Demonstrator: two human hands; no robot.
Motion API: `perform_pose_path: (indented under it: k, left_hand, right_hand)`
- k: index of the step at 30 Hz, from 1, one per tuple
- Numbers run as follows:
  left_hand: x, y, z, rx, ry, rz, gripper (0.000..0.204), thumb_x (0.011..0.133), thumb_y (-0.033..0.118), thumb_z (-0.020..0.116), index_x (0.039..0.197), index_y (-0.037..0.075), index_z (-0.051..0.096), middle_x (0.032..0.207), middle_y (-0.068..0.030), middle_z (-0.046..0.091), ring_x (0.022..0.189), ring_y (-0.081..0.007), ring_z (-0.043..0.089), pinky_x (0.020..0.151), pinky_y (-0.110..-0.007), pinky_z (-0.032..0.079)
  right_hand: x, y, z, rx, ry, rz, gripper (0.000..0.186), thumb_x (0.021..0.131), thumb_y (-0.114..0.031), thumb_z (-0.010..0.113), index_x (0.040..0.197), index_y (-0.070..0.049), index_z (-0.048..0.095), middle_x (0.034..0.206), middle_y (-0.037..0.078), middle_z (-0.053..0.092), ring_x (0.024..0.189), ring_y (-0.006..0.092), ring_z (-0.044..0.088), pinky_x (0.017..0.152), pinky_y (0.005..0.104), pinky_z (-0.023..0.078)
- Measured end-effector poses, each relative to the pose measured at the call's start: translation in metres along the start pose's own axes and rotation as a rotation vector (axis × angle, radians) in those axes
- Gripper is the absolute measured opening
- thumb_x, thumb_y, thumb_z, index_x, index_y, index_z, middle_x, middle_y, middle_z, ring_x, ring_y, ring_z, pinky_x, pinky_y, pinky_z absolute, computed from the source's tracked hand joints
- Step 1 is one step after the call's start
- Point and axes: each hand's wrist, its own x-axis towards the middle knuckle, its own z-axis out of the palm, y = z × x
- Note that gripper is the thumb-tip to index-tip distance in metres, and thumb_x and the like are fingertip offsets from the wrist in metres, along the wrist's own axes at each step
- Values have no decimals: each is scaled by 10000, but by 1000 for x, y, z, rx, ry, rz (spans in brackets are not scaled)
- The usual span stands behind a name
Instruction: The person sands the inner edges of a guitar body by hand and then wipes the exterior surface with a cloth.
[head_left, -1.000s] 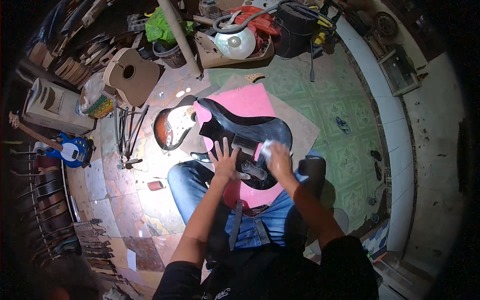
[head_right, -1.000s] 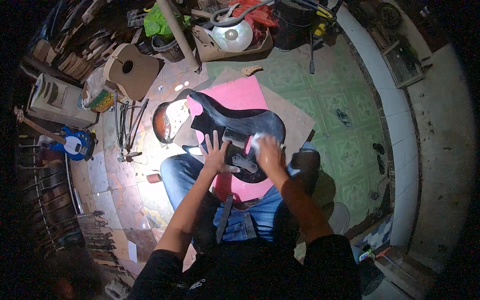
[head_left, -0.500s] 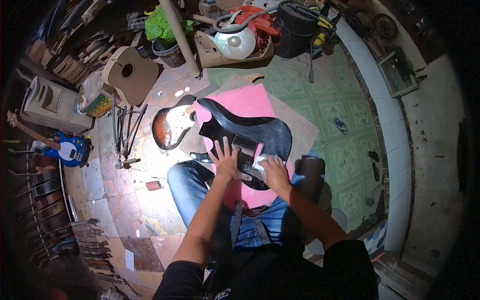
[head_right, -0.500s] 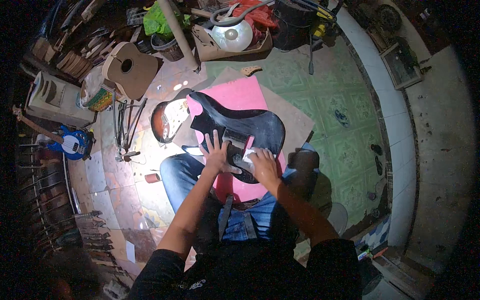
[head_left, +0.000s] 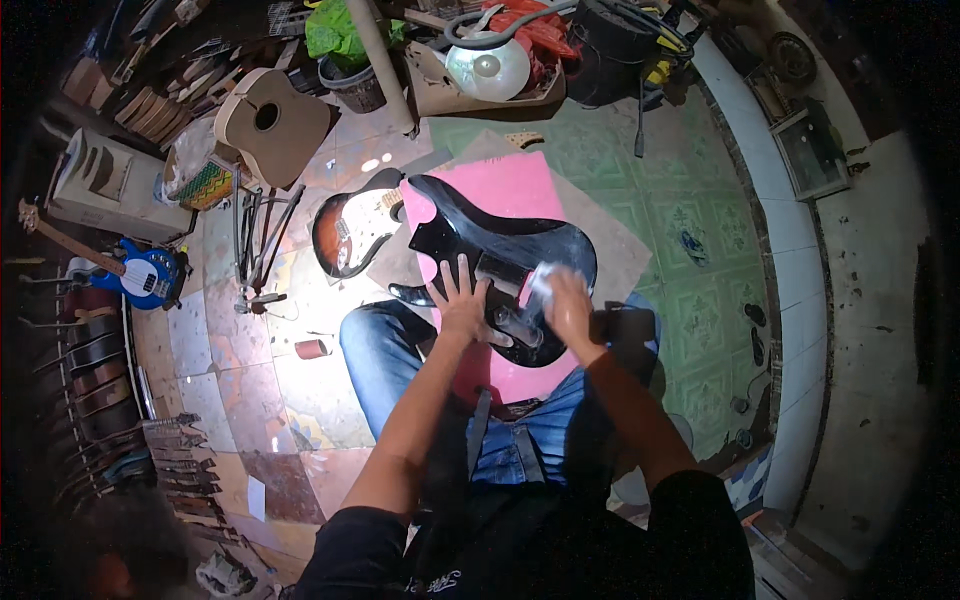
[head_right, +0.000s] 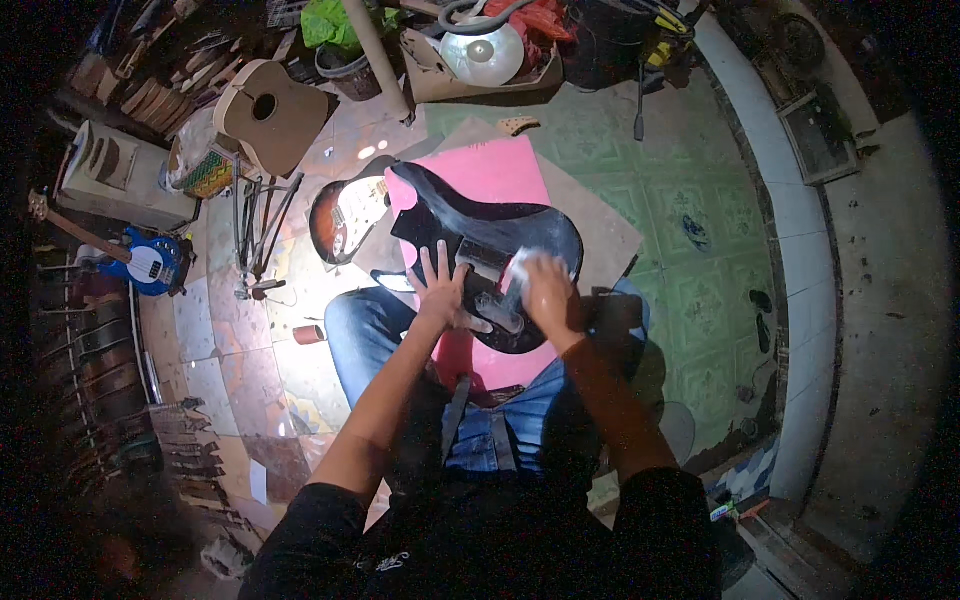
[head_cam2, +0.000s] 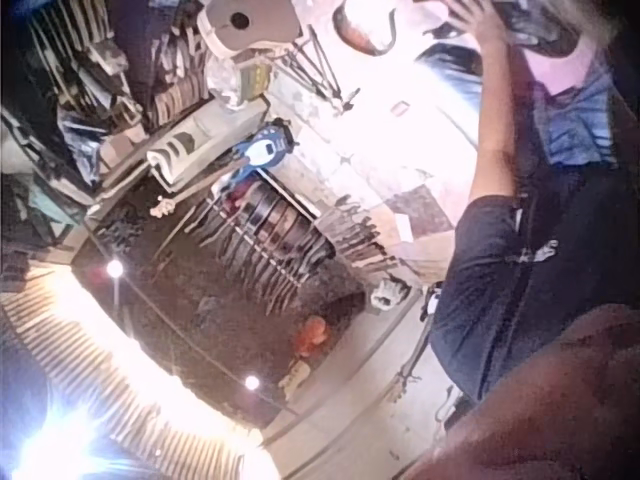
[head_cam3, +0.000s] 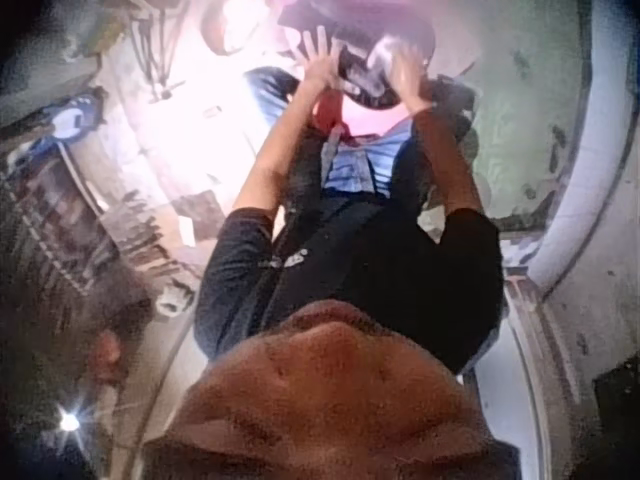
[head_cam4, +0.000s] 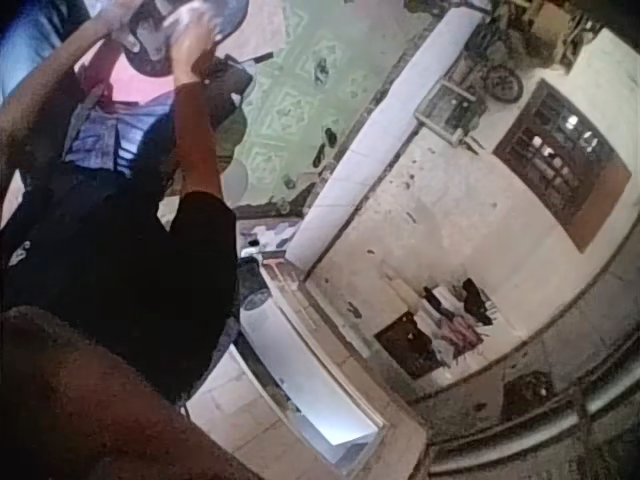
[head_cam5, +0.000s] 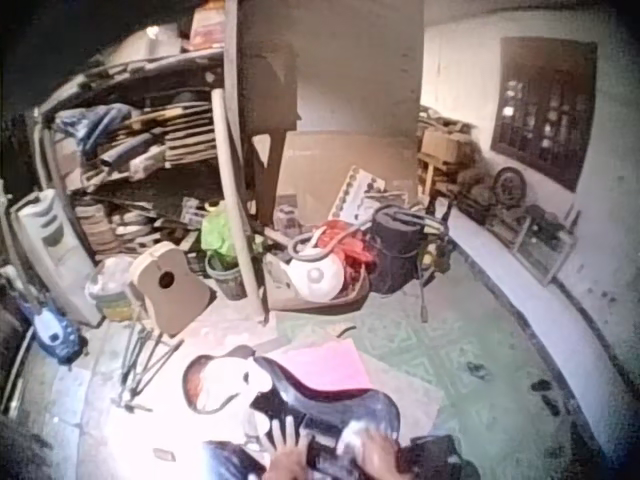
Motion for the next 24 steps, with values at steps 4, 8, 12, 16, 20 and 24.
perform_pose_path:
  k: [4,8,12,16,20,24]
  left_hand:
    - [2,-1,3,12,2,5,1304,389,668,941,1516,241,444,1706,-248,4,1540,-550,-56,1119,-825,52]
    - [4,-11,17,18,10,-24,1290,384,638,957,1502,233,455,1707,-246,4,1541,-548,-59,1118,-826,54]
    - [1,3,2,-3,23,3,1260,384,572,978,1487,237,470,1707,-245,18,1544,-544,-39,1118,-825,68]
    - [-2,2,-3,-26,19,-3,1265,386,593,970,1491,233,470,1706,-249,13,1546,-542,-40,1122,-820,64]
    - [5,-10,20,42,29,-13,1297,380,657,947,1503,225,461,1705,-253,5,1543,-544,-54,1122,-819,51]
    - [4,-5,11,18,41,36,1392,350,747,906,1523,181,414,1693,-278,-33,1527,-573,-69,1086,-850,57]
  right_hand:
    - [18,2,0,30,35,96,358,804,-54,638,1161,-41,605,1235,231,588,1129,472,552,1046,553,418]
    - [-36,-30,9,119,-79,-128,387,791,-67,666,1172,-48,604,1231,234,571,1200,478,531,1137,567,371]
    - [4,8,8,35,-14,95,394,781,-51,677,1171,-68,620,1199,210,573,1172,450,545,1126,555,387]
    - [14,-2,3,96,59,144,383,789,-47,668,1169,-77,625,1204,207,574,1162,448,546,1098,562,400]
    - [-32,-25,9,78,-55,-61,370,800,-55,655,1168,-77,626,1231,207,578,1169,452,546,1082,582,394]
    - [12,13,-1,38,-44,141,376,816,-54,655,1189,-56,610,1224,207,584,1151,437,557,1068,550,411]
